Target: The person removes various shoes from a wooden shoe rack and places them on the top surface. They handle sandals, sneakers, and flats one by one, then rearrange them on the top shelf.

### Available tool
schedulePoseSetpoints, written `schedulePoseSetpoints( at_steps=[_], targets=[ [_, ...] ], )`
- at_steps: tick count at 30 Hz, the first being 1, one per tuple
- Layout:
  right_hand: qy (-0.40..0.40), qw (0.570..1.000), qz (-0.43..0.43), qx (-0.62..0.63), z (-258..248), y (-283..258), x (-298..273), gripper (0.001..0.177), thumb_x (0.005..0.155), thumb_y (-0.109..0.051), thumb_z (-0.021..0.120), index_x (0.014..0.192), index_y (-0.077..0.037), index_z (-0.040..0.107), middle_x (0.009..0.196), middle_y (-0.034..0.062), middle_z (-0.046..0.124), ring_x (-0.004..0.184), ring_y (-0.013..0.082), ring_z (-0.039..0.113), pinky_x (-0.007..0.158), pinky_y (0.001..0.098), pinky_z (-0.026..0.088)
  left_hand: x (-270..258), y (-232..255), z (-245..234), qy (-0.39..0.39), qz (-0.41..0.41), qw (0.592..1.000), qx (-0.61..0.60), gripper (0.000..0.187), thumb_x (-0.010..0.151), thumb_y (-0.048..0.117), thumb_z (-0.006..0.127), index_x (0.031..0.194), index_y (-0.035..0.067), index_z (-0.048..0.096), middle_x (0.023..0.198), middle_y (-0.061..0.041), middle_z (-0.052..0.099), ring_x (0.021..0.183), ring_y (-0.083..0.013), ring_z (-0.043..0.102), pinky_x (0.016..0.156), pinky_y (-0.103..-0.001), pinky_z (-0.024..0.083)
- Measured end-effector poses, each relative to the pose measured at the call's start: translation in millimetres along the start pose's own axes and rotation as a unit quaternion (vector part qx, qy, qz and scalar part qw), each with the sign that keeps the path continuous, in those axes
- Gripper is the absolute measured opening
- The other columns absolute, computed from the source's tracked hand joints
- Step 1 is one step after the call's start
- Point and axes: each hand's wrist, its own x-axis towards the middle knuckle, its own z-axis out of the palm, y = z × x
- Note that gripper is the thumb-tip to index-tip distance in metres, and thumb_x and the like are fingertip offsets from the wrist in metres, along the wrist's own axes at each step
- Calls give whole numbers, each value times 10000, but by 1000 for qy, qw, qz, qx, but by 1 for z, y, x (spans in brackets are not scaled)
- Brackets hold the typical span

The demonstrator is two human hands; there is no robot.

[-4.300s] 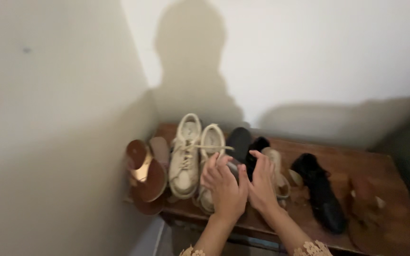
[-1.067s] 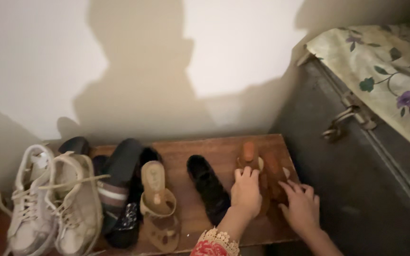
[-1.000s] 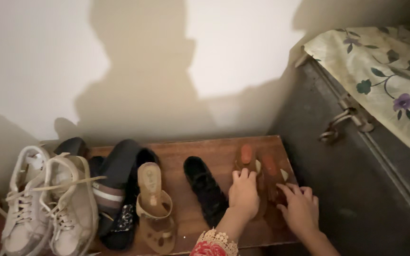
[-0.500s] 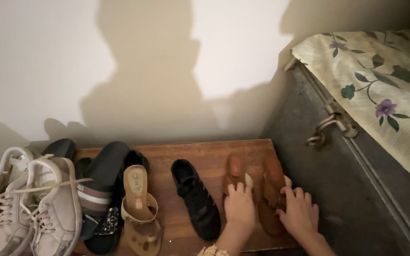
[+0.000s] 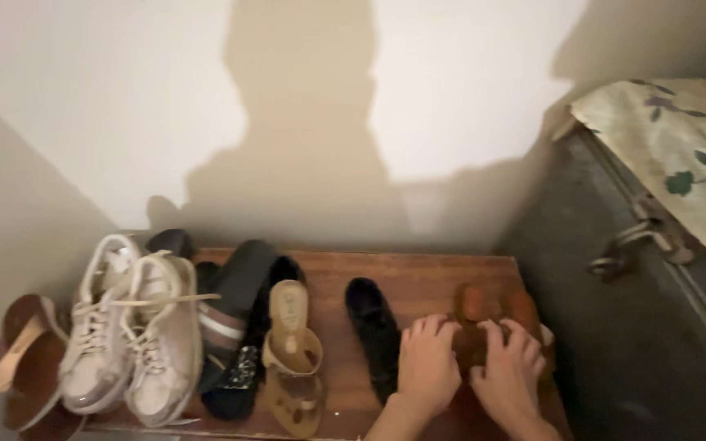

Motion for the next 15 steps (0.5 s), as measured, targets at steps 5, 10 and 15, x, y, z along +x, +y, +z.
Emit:
schedulePoseSetpoints(
  at_steps=[5, 10, 15],
  targets=[
    [77, 976, -166, 120, 10, -76, -18, 619, 764, -97, 722, 1350, -167, 536, 1414, 154, 383, 1311, 415, 340, 1081, 569, 295, -19, -28, -64, 115, 16, 992, 42, 357, 758, 57, 669, 1114, 83, 667, 1228, -141, 598, 1166, -348, 528, 962, -468, 390],
    [37, 963, -226, 145, 18, -140, -32, 541, 752, -61, 698, 1270, -186, 605, 1380, 122, 428, 1315, 373, 358, 1083, 526, 314, -45, -60, -120, 114, -37, 984, 134, 369, 784, 95, 663, 1148, 35, 643, 1154, -146, 585, 1120, -342, 528, 973, -473, 374],
    [26, 958, -264, 109, 31, -177, -40, 537, 761, -30, 676, 1270, -187, 609, 1372, 117, 436, 1300, 359, 370, 1080, 521, 318, -77, -86, -152, 23, -78, 968, 237, 374, 752, 150, 705, 1096, 15, 647, 1182, -173, 553, 1218, -360, 463, 1016, -527, 328]
  ],
)
